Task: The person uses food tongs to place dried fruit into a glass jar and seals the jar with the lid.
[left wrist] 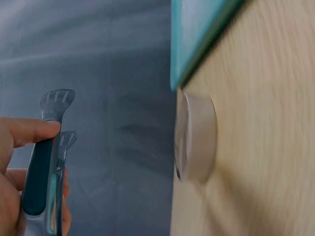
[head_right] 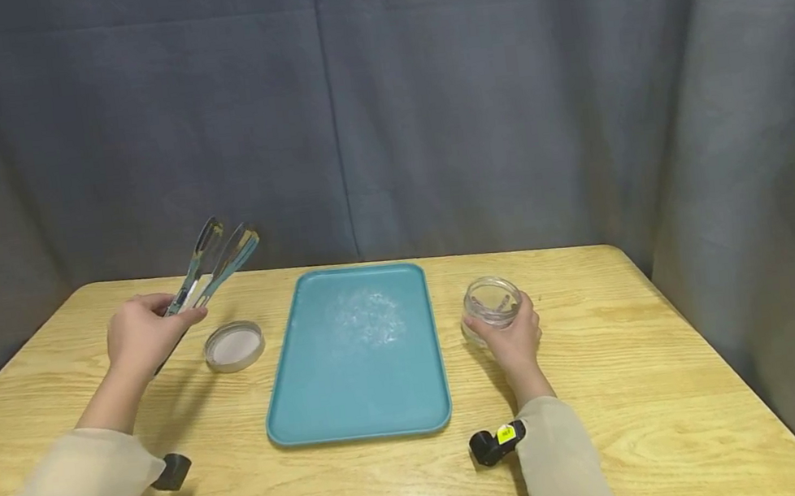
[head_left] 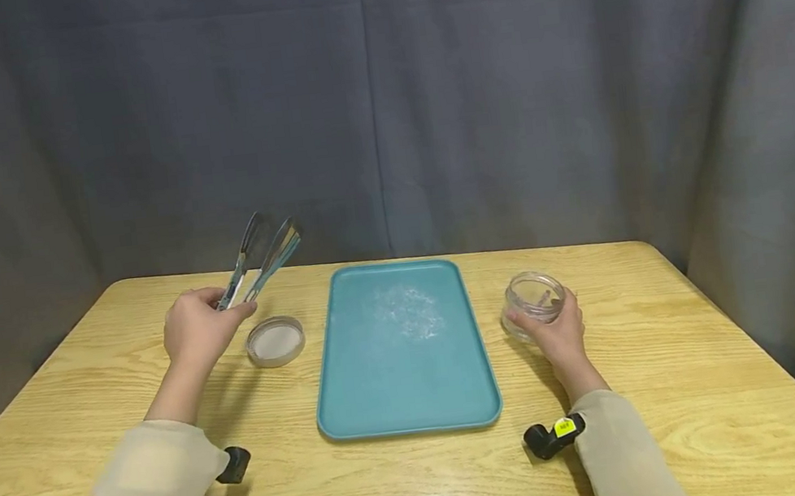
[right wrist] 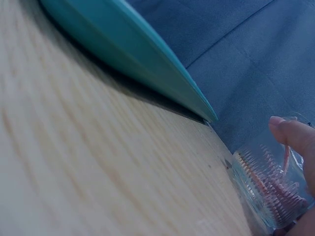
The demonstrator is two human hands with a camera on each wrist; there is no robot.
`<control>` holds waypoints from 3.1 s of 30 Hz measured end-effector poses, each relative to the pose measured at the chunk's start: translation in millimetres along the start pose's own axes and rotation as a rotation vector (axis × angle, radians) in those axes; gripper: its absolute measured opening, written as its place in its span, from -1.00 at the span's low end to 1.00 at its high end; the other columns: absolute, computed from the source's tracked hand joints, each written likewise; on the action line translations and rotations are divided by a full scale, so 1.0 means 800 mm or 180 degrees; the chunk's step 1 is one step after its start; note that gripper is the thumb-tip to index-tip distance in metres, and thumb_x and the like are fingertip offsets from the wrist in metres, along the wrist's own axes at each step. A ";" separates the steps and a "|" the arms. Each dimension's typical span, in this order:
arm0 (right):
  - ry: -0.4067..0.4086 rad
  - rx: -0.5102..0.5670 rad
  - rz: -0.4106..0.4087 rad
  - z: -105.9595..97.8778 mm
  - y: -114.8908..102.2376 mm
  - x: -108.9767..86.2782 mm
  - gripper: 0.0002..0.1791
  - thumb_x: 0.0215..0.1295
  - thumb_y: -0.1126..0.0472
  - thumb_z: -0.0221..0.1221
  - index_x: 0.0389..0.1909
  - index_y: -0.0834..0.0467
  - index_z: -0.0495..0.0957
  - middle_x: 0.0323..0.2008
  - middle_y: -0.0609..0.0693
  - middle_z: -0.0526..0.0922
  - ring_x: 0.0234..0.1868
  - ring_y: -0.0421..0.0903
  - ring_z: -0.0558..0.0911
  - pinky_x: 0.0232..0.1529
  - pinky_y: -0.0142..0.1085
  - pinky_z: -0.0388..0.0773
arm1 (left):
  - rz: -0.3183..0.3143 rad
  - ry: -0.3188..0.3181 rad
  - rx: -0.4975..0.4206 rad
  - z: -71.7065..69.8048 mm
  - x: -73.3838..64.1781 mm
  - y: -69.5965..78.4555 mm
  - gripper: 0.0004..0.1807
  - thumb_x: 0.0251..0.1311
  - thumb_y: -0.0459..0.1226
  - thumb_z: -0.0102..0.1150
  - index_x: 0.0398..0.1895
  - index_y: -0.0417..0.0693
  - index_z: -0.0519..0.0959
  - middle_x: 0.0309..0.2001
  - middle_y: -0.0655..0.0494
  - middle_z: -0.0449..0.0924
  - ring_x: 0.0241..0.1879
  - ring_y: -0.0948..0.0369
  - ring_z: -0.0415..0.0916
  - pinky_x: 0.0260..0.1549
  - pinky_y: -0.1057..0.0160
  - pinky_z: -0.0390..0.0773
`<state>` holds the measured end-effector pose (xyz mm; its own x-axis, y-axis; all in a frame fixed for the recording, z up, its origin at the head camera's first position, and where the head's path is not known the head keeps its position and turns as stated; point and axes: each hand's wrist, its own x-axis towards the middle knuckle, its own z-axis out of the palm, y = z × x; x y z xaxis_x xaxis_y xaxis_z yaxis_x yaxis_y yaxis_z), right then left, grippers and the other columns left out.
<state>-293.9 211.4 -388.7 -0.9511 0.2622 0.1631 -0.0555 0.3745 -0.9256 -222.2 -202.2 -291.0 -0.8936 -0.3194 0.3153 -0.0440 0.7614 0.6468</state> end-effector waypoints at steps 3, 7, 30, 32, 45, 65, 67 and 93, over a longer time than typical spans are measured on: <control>-0.0023 0.0006 0.0014 -0.001 -0.001 -0.001 0.05 -0.12 0.04 0.31 0.29 0.16 -0.18 0.18 0.22 0.00 0.18 0.15 -0.01 0.11 -0.02 -0.03 | -0.0093 0.0005 0.0083 -0.008 0.002 -0.017 -0.45 -0.03 -0.05 0.15 -0.13 -0.37 0.47 -0.20 -0.23 0.45 -0.23 -0.11 0.37 -0.47 0.09 0.35; -0.0062 0.0036 0.0023 -0.004 -0.001 -0.002 0.07 -0.12 0.02 0.30 0.29 0.15 -0.21 0.18 0.22 -0.03 0.18 0.15 -0.01 0.11 -0.03 -0.02 | -0.0214 0.0042 0.0212 -0.011 0.004 -0.038 -0.42 -0.04 -0.03 0.15 -0.14 -0.40 0.47 -0.21 -0.26 0.46 -0.27 -0.11 0.38 -0.50 0.09 0.35; -0.0064 -0.0029 -0.0006 -0.005 0.000 0.001 0.10 -0.13 -0.01 0.30 0.29 0.18 -0.24 0.20 0.24 -0.03 0.20 0.16 -0.01 0.12 -0.02 -0.03 | -0.0314 -0.0164 0.0507 -0.009 0.008 -0.103 -0.50 -0.06 -0.15 0.17 -0.25 -0.51 0.46 -0.31 -0.31 0.49 -0.35 -0.14 0.43 -0.52 0.09 0.40; -0.0070 -0.0025 -0.0007 -0.005 -0.001 0.000 0.10 -0.12 0.00 0.30 0.29 0.19 -0.23 0.20 0.24 -0.03 0.20 0.17 -0.01 0.12 -0.02 -0.03 | -0.0312 -0.0215 0.0544 -0.008 0.008 -0.104 -0.51 -0.06 -0.15 0.17 -0.26 -0.50 0.47 -0.34 -0.29 0.50 -0.40 -0.10 0.43 -0.54 0.11 0.40; -0.0092 0.0079 -0.0117 -0.002 0.000 -0.001 0.05 -0.10 0.09 0.30 0.28 0.21 -0.20 0.18 0.24 0.01 0.18 0.15 0.05 0.12 -0.06 0.00 | -0.0466 -0.0372 0.0687 -0.002 0.007 -0.117 -0.60 -0.10 -0.15 0.20 -0.47 -0.42 0.50 -0.56 -0.12 0.48 -0.59 0.09 0.33 -0.66 0.21 0.32; -0.0059 0.0017 -0.0076 -0.002 -0.001 0.000 0.06 -0.10 0.06 0.30 0.29 0.19 -0.21 0.19 0.23 0.00 0.19 0.14 0.02 0.12 -0.05 -0.02 | -0.0695 -0.0634 0.0941 0.001 0.010 -0.124 -0.57 -0.13 -0.12 0.20 -0.39 -0.39 0.47 -0.47 -0.19 0.44 -0.54 0.04 0.37 -0.65 0.18 0.36; -0.0058 0.0046 -0.0107 -0.002 -0.001 0.001 0.05 -0.10 0.07 0.30 0.29 0.19 -0.20 0.18 0.23 0.00 0.18 0.14 0.03 0.12 -0.05 -0.02 | -0.0701 -0.0640 0.0948 0.001 0.010 -0.124 -0.57 -0.13 -0.12 0.20 -0.41 -0.38 0.47 -0.47 -0.19 0.44 -0.53 0.04 0.36 -0.64 0.18 0.35; -0.0041 0.0016 -0.0099 -0.010 -0.003 -0.002 0.05 -0.11 0.06 0.30 0.29 0.20 -0.20 0.19 0.23 0.02 0.18 0.15 0.04 0.12 -0.04 0.00 | -0.0048 -0.0173 0.1253 0.008 0.019 -0.071 -0.29 0.00 0.04 0.06 -0.06 -0.48 0.34 -0.16 -0.40 0.22 -0.14 -0.25 0.17 -0.39 -0.13 0.33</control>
<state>-290.1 217.1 -384.4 -0.9527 0.2390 0.1876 -0.0867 0.3779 -0.9218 -236.6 -246.7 -327.4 -0.9134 -0.3100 0.2638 -0.2157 0.9183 0.3320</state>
